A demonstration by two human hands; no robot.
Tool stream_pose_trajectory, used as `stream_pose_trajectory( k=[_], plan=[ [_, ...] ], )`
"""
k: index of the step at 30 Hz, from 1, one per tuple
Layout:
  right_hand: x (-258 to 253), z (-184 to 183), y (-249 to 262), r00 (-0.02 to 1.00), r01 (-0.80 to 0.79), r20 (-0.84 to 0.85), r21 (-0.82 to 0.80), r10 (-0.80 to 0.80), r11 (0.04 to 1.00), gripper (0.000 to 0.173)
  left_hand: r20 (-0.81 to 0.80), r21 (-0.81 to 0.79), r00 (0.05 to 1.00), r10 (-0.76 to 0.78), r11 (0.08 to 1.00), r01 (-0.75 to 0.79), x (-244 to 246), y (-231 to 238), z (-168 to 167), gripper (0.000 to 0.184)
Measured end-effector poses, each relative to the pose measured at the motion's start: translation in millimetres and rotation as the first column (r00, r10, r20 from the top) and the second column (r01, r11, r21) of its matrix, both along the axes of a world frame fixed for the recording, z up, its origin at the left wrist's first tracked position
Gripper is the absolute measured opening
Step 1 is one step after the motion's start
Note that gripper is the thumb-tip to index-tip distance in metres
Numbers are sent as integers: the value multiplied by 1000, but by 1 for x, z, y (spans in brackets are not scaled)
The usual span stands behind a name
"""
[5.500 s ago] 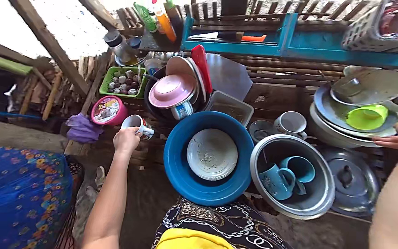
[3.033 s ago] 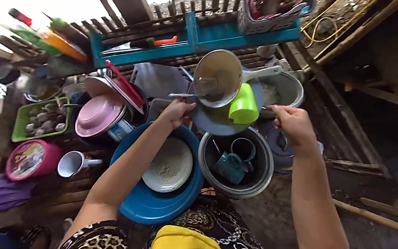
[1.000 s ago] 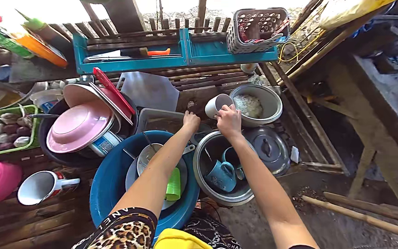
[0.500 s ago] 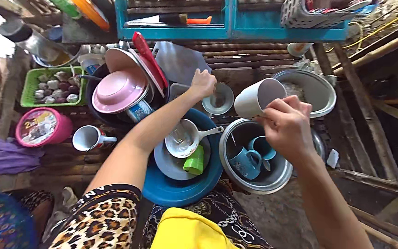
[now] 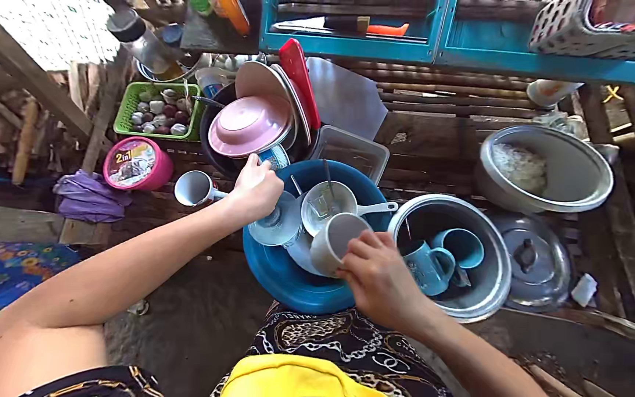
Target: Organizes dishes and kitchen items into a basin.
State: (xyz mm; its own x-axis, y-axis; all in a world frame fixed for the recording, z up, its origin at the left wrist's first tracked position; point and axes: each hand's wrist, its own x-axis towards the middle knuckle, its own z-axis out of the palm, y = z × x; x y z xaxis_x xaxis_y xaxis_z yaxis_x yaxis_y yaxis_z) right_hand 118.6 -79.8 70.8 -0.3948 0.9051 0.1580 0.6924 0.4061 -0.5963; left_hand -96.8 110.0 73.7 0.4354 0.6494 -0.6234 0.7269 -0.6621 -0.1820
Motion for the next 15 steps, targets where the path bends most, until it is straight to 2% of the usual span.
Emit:
stream_pose_trajectory(
  k=[2, 6, 11, 15],
  plan=[
    [-25, -11, -3, 1000, -25, -16, -5, 25, 1000, 16, -41, 8, 999, 1, 1000, 0, -9, -10, -8, 10],
    [-60, -35, -11, 996, -74, 44, 32, 72, 997, 9, 11, 45, 1000, -29, 999, 29, -20, -24, -28, 17],
    [-71, -52, -22, 975, -160, 160, 33, 153, 987, 8, 76, 56, 993, -93, 994, 89, -25, -30, -44, 21],
    [-76, -57, -27, 960, -173, 233, 46, 157, 984, 10, 141, 42, 979, -147, 989, 142, -23, -27, -54, 19]
  ],
)
